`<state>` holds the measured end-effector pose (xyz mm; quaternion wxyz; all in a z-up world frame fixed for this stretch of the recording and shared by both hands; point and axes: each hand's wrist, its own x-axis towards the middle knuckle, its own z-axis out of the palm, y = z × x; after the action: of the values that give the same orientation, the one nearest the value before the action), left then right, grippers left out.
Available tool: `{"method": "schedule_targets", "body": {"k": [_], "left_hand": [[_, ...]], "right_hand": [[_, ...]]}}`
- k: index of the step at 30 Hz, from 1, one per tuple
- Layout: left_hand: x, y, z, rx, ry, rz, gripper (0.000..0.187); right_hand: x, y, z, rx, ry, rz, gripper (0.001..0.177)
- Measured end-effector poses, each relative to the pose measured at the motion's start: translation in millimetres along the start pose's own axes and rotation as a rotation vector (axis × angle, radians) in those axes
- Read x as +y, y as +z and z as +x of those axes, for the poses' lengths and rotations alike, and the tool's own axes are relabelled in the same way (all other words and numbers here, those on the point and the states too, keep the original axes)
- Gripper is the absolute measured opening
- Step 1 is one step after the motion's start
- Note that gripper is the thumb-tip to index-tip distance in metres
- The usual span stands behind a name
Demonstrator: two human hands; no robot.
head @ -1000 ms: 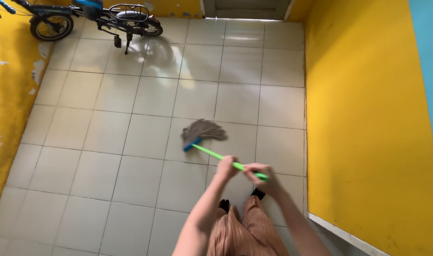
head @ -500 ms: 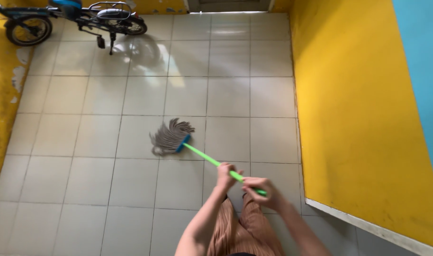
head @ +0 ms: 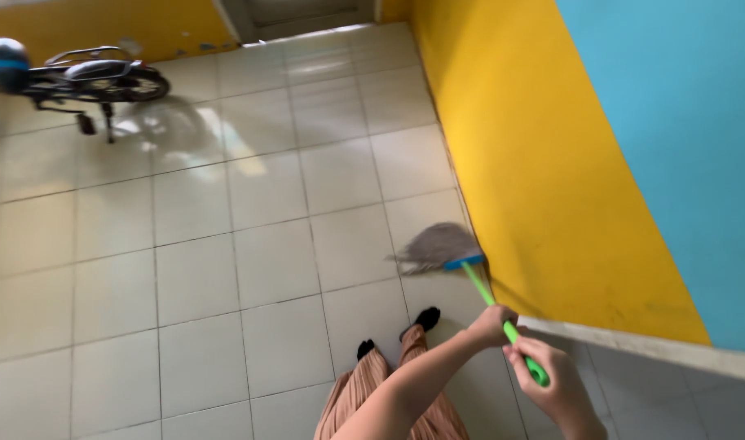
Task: Mopping a tiled floor in a home environment.
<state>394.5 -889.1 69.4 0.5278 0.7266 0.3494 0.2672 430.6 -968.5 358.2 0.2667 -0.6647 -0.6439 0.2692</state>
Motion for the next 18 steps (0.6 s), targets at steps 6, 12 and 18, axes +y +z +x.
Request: {"method": "schedule_targets", "body": {"k": [6,12,18], "left_hand": [[43,-9,2,-0.292,-0.128,0.166,0.032],[32,-24,-12,-0.299,-0.225,0.331,0.03],[3,-87,-64,-0.104,-0.391,0.353,0.024]], "right_hand": [[5,-1,-25,0.159,0.139,-0.032,0.021],[24,-6,-26,0.067,0.302,0.149,0.02],[19,28,12,-0.157,0.16,0.261,0.021]]}}
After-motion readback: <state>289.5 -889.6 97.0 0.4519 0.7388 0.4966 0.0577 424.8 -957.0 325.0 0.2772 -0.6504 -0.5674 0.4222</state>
